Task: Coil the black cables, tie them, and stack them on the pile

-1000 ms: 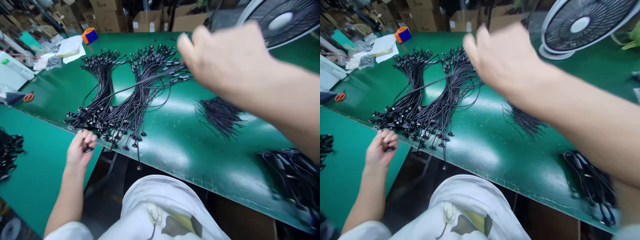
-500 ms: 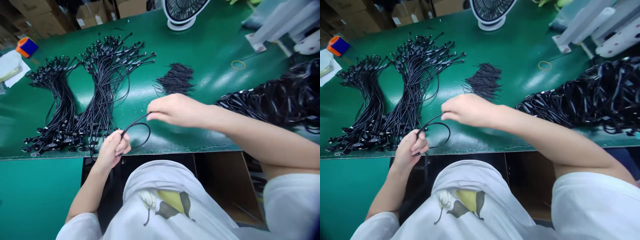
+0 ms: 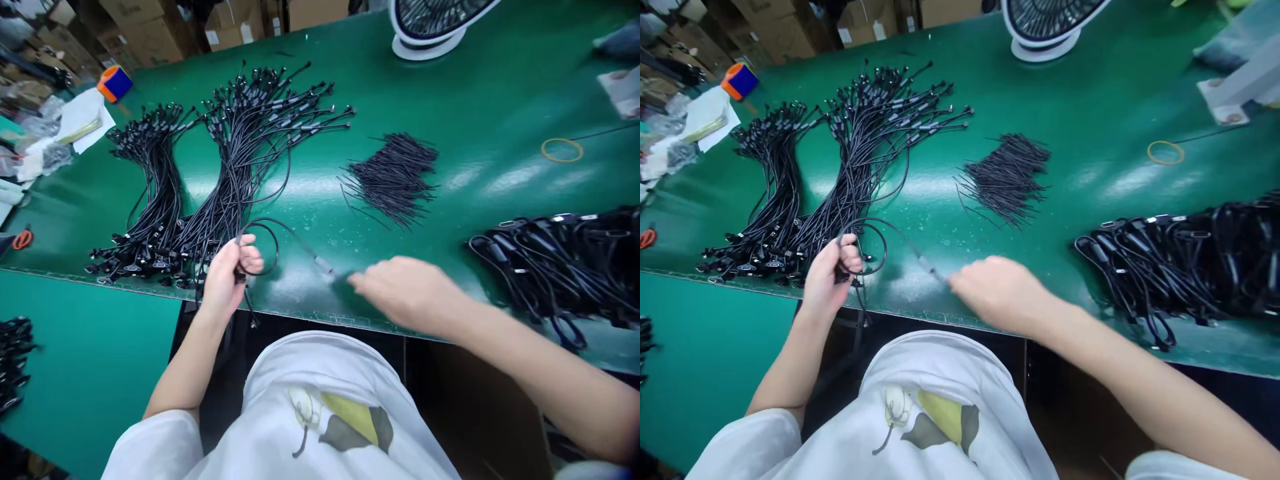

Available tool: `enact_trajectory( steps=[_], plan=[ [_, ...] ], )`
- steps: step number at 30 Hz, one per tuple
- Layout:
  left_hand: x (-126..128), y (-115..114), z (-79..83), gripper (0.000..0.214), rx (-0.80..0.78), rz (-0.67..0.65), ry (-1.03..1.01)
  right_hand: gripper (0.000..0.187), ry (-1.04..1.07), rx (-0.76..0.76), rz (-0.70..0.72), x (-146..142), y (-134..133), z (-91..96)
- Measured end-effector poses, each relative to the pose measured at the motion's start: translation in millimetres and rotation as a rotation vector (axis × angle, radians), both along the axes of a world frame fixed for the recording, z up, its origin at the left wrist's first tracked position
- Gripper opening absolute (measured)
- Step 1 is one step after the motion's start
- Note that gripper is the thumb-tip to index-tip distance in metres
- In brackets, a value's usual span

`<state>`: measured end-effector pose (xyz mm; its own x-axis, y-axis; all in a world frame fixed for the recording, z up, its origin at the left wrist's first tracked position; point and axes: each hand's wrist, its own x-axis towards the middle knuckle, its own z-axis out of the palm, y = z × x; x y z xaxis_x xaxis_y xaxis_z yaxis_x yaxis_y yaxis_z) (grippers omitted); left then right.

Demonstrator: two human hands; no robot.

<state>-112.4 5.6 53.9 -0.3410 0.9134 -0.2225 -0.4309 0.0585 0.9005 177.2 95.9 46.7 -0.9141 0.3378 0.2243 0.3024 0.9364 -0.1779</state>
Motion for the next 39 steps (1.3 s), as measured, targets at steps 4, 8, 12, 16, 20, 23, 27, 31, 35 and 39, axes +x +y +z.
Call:
enact_trajectory(
  steps=[4, 8, 12, 16, 20, 23, 27, 31, 35, 39],
  plan=[
    [40, -1, -12.1, 0.034, -0.029, -0.287, 0.409, 0.03, 0.078, -0.109, 0.169, -39, -15, 25.2],
    [47, -4, -11.5, 0.034, 0.02, -0.441, 0.3, 0.025, 0.38, -0.496, -0.121, -59, 9, 18.7],
    [48, -1, -15.9, 0.033, 0.002, -0.316, -0.029, 0.041, 0.706, -1.231, -0.328, -75, 2, -14.9],
    [63, -1, -33.9, 0.04, -0.046, -0.338, -0.012, 0.05, 1.033, -1.757, -0.383, -96, -23, -29.6],
    [73, -5, -51.1, 0.047, -0.058, -0.293, 0.273, 0.046, 1.312, -1.777, -0.43, -105, -31, -23.3],
    [74, -9, -56.4, 0.051, -0.129, -0.364, 0.186, 0.06, 1.204, -1.88, -0.378, -103, -34, -18.8],
    [77, -19, -56.9, 0.044, -0.139, -0.634, 0.027, 0.049, 1.126, -1.876, -0.439, -100, -36, -16.9],
    [81, -29, -54.5, 0.052, -0.13, -0.708, 0.005, 0.038, 0.952, -2.061, -0.276, -94, -27, -15.9],
    [90, -32, -52.5, 0.05, -0.251, -0.677, -0.086, 0.038, 0.907, -2.153, -0.324, -90, -24, -16.9],
    [96, -26, -53.9, 0.04, -0.348, -0.499, -0.309, 0.047, 1.288, -1.9, -0.453, -96, -30, -24.8]
  ],
)
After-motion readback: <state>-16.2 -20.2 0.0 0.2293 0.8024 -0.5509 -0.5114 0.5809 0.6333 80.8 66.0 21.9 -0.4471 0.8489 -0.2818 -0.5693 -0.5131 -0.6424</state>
